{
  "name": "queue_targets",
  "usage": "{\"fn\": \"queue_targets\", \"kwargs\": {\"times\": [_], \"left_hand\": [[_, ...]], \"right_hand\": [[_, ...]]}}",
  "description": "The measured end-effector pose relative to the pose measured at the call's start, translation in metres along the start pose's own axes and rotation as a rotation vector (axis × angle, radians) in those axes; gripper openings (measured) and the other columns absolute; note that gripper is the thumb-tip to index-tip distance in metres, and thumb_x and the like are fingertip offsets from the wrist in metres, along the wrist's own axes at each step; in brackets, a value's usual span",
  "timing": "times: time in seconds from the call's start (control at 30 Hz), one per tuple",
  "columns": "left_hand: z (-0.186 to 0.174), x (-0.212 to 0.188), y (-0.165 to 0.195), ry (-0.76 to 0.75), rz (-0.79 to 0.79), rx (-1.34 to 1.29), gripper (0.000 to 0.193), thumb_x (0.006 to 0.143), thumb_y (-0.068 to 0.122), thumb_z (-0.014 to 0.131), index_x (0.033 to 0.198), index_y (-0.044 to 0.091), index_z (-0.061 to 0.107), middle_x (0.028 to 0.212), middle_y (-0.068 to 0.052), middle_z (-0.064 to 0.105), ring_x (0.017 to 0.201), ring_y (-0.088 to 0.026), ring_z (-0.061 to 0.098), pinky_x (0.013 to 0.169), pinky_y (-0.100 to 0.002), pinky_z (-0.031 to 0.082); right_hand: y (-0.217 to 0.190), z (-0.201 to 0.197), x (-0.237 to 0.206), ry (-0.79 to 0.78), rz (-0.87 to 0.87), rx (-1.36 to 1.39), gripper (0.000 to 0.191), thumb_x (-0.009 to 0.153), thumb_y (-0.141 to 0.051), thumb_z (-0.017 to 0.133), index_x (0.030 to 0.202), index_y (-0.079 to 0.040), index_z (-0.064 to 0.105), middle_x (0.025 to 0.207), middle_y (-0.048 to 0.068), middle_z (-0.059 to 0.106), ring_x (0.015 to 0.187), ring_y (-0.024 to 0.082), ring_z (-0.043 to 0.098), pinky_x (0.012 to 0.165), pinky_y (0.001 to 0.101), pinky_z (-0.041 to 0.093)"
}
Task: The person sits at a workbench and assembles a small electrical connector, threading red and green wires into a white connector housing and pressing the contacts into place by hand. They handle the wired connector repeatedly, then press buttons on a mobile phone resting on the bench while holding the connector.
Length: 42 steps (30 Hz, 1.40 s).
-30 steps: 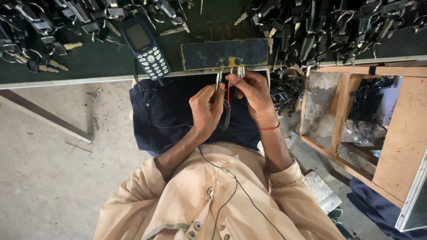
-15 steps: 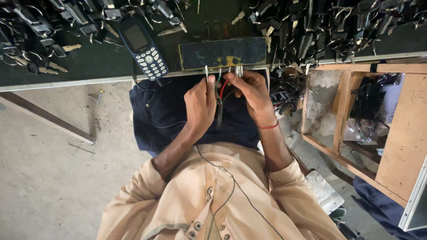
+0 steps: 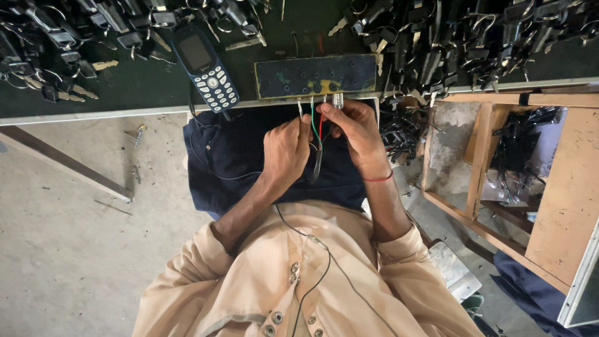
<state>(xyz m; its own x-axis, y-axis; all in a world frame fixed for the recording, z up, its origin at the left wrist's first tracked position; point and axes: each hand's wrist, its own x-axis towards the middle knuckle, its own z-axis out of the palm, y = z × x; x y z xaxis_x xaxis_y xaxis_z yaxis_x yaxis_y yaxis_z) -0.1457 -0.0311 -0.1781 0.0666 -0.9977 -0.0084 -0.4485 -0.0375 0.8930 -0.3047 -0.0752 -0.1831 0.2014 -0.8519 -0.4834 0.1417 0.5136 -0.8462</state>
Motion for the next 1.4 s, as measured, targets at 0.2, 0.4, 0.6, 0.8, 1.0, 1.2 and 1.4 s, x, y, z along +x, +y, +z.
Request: {"fn": "queue_targets", "kwargs": {"times": [0.2,0.4,0.6,0.8,1.0,1.2,1.4], "left_hand": [[-0.005,0.011,0.002,-0.025,-0.064,-0.045,0.043,0.111,0.025,0.05,0.077,0.001,0.06,0.062,-0.013,0.061,0.055,-0.031,0.063,0.052,-0.042,0.047],[-0.008,0.019,0.01,-0.186,-0.378,-0.658,0.049,0.11,0.038,0.046,0.092,-0.002,0.067,0.073,-0.013,0.071,0.061,-0.022,0.069,0.055,-0.033,0.056],[-0.01,0.02,0.02,-0.246,-0.513,-1.085,0.053,0.107,0.044,0.049,0.099,-0.005,0.067,0.087,-0.019,0.075,0.071,-0.026,0.075,0.061,-0.034,0.059],[-0.018,0.016,0.04,-0.184,-0.488,-1.139,0.054,0.106,0.046,0.05,0.101,-0.005,0.067,0.093,-0.021,0.075,0.079,-0.027,0.075,0.075,-0.038,0.063],[-0.028,0.015,0.03,-0.286,-0.445,-1.147,0.054,0.103,0.047,0.052,0.111,-0.005,0.066,0.102,-0.021,0.077,0.087,-0.027,0.077,0.081,-0.037,0.063],[-0.046,0.026,0.022,-0.25,-0.541,-0.7,0.044,0.101,0.041,0.06,0.109,-0.001,0.071,0.099,-0.02,0.079,0.084,-0.027,0.079,0.076,-0.038,0.062],[-0.056,-0.032,0.051,0.018,0.498,0.121,0.019,0.09,0.015,0.073,0.108,0.014,0.068,0.121,-0.006,0.074,0.112,-0.025,0.069,0.096,-0.04,0.055]], "right_hand": [[-0.007,0.005,-0.003,-0.011,-0.001,-0.011,0.026,0.095,-0.025,0.076,0.108,-0.002,0.075,0.094,0.0,0.074,0.083,0.004,0.064,0.063,0.0214,0.045],[-0.04,-0.004,-0.007,-0.395,-0.08,-0.59,0.027,0.104,-0.029,0.051,0.107,-0.008,0.067,0.086,-0.001,0.067,0.075,0.007,0.062,0.069,0.0239,0.05],[-0.001,0.038,0.004,0.368,-1.583,-3.075,0.02,0.099,-0.023,0.042,0.084,-0.013,0.052,0.067,0.002,0.049,0.058,0.014,0.051,0.058,0.0322,0.045],[-0.013,0.05,-0.005,-0.557,-0.873,-2.04,0.015,0.103,-0.021,0.049,0.091,-0.013,0.052,0.081,0.004,0.054,0.074,0.018,0.057,0.074,0.0344,0.049],[-0.047,0.012,-0.047,-0.516,-1.057,-1.295,0.043,0.078,-0.018,0.073,0.117,-0.007,0.06,0.106,0.013,0.067,0.104,0.034,0.064,0.096,0.0493,0.048],[-0.023,-0.068,-0.091,-0.286,-0.397,-1.047,0.027,0.096,-0.021,0.067,0.115,-0.003,0.063,0.089,0.016,0.067,0.079,0.034,0.066,0.067,0.0414,0.05],[0.01,-0.096,-0.095,-0.291,-0.127,-1.032,0.024,0.098,-0.022,0.064,0.114,-0.004,0.064,0.073,0.014,0.064,0.065,0.024,0.062,0.063,0.0377,0.047]]}}
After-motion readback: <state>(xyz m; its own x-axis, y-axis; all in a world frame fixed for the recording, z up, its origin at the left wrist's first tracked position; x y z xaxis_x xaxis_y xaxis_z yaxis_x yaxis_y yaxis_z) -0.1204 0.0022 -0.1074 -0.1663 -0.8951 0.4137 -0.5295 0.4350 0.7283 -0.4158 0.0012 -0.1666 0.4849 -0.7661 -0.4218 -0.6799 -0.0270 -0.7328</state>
